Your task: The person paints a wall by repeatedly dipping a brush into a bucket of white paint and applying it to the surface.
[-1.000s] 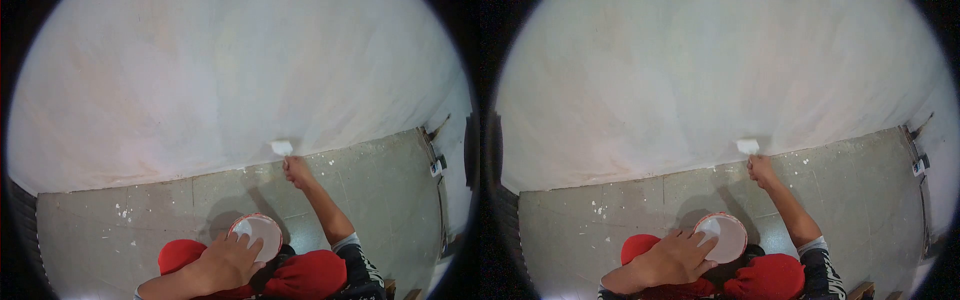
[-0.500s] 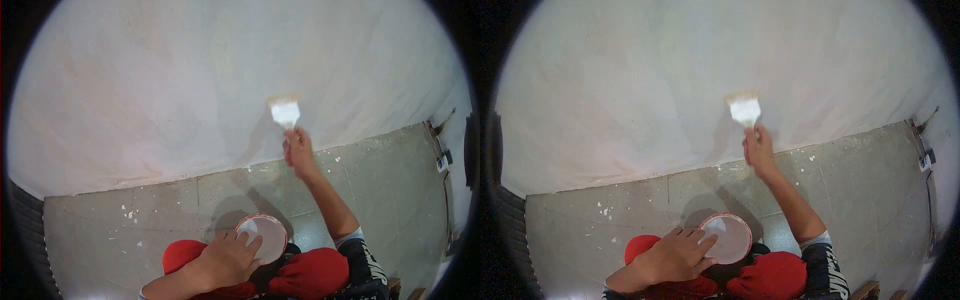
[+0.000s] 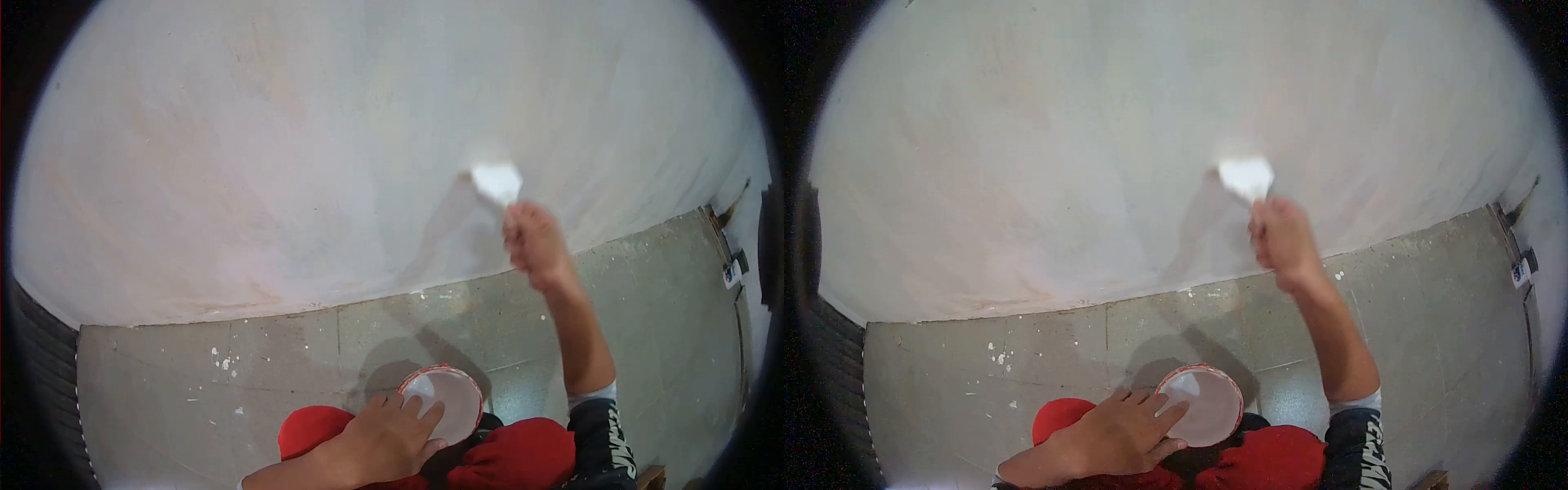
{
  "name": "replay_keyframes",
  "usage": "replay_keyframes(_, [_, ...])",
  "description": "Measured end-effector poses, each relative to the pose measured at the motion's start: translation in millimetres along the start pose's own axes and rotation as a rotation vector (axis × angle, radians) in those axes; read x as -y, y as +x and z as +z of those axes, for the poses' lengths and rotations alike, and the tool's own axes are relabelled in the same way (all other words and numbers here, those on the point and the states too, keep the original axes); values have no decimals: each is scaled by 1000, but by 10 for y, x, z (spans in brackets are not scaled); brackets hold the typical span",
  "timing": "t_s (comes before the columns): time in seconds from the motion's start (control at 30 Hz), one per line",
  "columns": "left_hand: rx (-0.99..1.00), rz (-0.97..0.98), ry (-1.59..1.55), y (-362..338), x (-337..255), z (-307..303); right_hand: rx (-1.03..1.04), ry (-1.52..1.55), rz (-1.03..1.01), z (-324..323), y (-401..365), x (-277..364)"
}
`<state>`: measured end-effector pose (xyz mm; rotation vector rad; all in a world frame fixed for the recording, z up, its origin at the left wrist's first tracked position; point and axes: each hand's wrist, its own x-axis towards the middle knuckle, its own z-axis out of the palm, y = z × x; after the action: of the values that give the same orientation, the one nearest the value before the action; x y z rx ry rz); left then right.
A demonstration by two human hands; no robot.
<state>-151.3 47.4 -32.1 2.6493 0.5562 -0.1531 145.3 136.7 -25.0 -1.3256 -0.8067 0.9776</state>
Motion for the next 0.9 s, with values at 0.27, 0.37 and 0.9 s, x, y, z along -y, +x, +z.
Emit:
replay_keyframes(0.27, [15,4,-11,21,66,43,15,91,-292,171,-59,810])
replay_keyframes(0.37, [28,-18,-9,23,38,-17,-14,108,-286,159,172,188])
replay_keyframes(0.9, [1014,-573,-118,1367,2109,722,36,-163,330,-287,162,95])
